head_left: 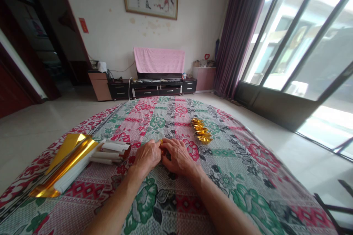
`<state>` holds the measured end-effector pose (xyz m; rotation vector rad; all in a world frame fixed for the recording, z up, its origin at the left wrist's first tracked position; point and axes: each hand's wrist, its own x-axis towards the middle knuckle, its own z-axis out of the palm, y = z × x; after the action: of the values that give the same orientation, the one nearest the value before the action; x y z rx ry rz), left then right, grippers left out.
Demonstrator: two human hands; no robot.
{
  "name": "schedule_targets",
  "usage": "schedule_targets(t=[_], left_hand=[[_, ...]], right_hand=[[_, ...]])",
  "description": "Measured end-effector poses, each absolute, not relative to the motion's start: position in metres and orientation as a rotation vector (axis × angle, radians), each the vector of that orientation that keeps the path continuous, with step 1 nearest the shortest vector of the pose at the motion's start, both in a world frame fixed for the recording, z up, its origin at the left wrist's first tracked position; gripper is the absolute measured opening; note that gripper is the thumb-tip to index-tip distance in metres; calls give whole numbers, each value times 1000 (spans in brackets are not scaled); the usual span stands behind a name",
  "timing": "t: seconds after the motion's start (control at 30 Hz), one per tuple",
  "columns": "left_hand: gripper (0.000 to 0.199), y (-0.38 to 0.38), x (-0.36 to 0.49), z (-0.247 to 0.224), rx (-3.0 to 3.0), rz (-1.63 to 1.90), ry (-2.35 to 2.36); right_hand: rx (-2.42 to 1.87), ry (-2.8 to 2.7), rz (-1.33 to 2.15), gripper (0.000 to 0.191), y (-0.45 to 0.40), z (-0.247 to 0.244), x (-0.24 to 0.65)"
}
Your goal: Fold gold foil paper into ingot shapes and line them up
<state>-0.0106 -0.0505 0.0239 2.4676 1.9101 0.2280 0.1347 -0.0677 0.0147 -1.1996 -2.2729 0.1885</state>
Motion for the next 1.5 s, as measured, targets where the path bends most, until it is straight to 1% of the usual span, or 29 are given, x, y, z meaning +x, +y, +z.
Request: schedule_targets(t=[0.7, 0.83, 1.0, 1.17, 1.3, 1.5], left_hand=[[33, -51, -13, 26, 2422, 248, 1917], [29, -50, -20, 27, 2447, 260, 1842], [29, -47, -28, 28, 2431, 296, 1742], [28, -45, -33, 28, 2392, 391, 1651], [25, -43, -35, 27, 2346, 442, 1632], [31, -41, -37, 23, 2260, 562, 1639]], right_hand=[[-1183, -2416, 166, 20, -59, 26, 138], [-1180, -2389, 161, 24, -59, 23, 139], [-1222, -2374, 171, 39, -59, 21, 139], [-1231, -2386, 180, 45, -58, 20, 138], [-1217, -2385, 162, 45, -57, 19, 138], [-1213, -2387, 134, 39, -55, 18, 137]])
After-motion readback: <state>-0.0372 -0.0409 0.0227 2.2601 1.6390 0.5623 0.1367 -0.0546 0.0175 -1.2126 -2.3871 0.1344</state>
